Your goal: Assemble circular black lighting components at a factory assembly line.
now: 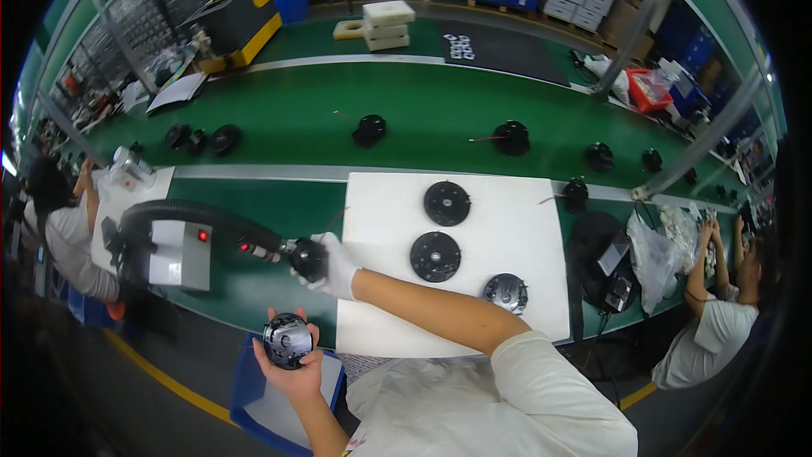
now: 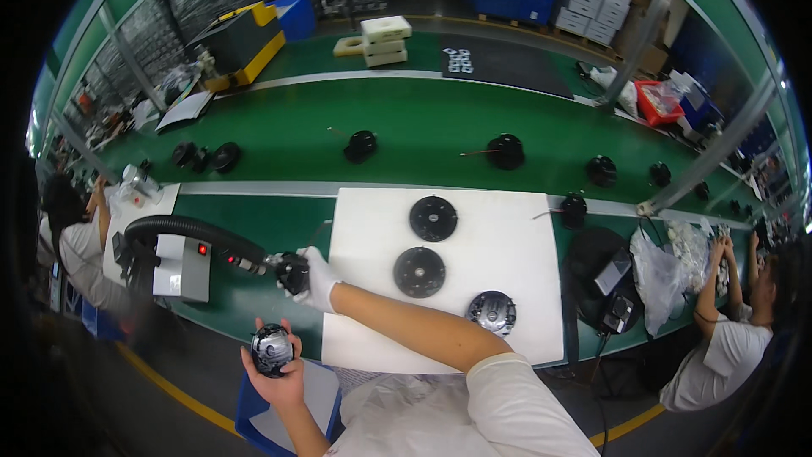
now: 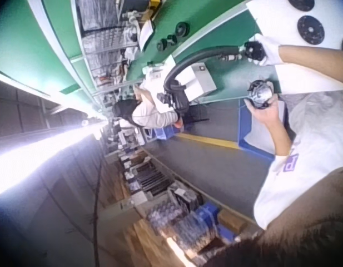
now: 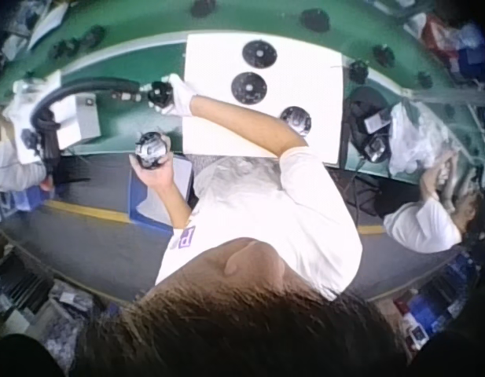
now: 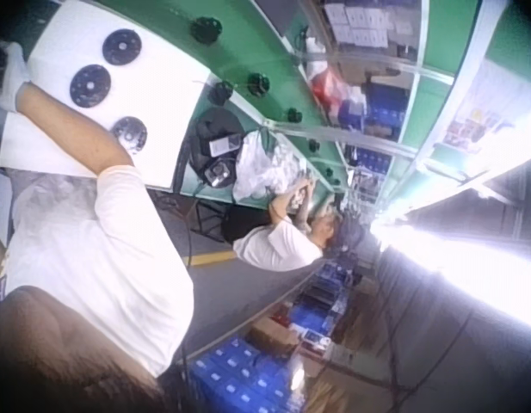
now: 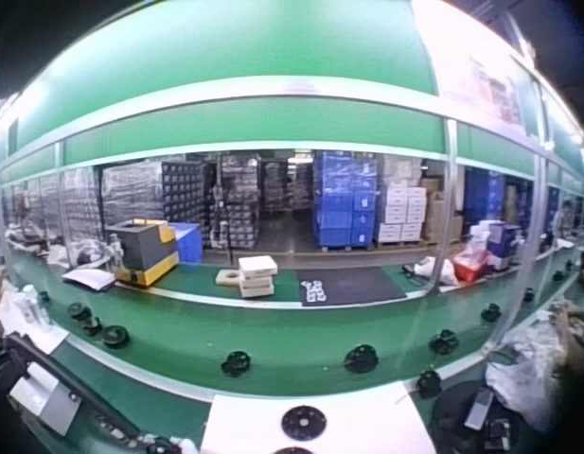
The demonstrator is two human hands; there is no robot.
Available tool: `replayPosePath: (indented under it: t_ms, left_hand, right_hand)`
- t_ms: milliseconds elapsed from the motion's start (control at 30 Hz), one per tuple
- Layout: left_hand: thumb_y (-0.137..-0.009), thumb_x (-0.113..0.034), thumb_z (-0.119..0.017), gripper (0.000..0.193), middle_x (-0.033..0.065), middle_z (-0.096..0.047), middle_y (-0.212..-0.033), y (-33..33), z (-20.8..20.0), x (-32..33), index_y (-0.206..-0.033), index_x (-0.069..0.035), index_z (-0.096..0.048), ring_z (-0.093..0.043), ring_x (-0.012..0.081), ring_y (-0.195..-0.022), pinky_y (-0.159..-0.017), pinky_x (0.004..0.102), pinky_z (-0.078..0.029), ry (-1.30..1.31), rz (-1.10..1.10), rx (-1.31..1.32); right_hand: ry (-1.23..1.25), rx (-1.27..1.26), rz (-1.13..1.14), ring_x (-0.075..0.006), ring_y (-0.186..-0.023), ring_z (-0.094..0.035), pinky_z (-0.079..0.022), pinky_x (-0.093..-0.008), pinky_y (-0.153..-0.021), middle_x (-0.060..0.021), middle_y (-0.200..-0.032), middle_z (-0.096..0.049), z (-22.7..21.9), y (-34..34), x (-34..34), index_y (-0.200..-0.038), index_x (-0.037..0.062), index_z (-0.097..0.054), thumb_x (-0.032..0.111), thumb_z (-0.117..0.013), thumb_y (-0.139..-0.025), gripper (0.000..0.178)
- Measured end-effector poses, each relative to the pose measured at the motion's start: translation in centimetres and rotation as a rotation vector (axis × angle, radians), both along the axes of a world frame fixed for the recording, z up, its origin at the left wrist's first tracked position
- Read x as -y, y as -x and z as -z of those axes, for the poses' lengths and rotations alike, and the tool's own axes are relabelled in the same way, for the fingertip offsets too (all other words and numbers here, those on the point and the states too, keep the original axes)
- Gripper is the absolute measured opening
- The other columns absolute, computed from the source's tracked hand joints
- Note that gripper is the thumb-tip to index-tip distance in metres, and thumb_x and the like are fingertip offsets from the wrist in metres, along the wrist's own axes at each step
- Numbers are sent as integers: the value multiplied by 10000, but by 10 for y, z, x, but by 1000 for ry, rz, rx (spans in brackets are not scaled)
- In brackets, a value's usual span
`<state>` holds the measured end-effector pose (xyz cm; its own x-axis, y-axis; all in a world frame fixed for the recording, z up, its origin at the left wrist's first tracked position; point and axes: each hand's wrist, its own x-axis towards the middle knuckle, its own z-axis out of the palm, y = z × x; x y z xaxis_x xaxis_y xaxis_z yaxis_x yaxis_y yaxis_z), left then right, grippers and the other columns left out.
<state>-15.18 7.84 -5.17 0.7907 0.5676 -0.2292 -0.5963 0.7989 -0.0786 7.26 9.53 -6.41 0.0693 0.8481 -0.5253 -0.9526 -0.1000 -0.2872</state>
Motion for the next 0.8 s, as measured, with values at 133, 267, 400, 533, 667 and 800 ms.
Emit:
replayPosePath:
  t_ms: [133,267,400,533,667,800]
  left_hand:
    - [-986,-551,-457,565,211,-399,-1489,26,3,-3,-1496,-310,-427,-457,456,-1251,-721,493,-488,-149,-20,-27]
    - [-994,-530,-417,568,308,-427,-1443,3,9,-18,-1444,-190,-485,-371,480,-1377,-1109,690,-281,-134,-56,-29]
    - [-985,-516,-417,560,306,-418,-1466,-43,7,-36,-1430,-184,-493,-392,474,-1369,-1108,629,-323,-195,-55,-73]
    - [-984,-511,-407,552,255,-452,-1425,-105,-5,-57,-1417,-182,-501,-418,418,-1327,-1004,540,-413,57,84,94]
    - [-969,-486,-430,497,199,-488,-1372,-135,-3,-47,-1338,-192,-588,-463,365,-1238,-888,456,-461,-17,128,195]
    - [-999,-497,-387,557,210,-530,-1344,-138,-14,-5,-1368,-112,-551,-493,384,-1241,-970,518,-476,-99,168,190]
  right_hand:
    - [-309,-186,-80,-209,-536,-570,-328,-267,-372,-154,-844,-658,4,-2,24,-1130,121,-586,527,-398,-991,469]
    - [-326,-239,-71,-213,-470,-512,-315,-265,-373,-199,-888,-678,14,-13,46,-1267,135,-556,498,-408,-1017,465]
    - [-399,-164,-73,-237,-561,-607,-408,-289,-421,-215,-896,-685,-14,-18,71,-1434,123,-483,418,-386,-1028,511]
    - [-354,121,87,-260,-695,-652,-527,-330,-573,-214,-900,-673,-65,-15,104,-1408,46,-497,389,-381,-1026,526]
    - [-436,241,104,-253,-682,-646,-520,-315,-522,-208,-872,-661,-88,-21,132,-1279,52,-559,380,-378,-1038,445]
    - [-473,208,146,-250,-629,-641,-535,-311,-512,-191,-894,-645,-100,-22,150,-1147,35,-568,345,-411,-1038,364]
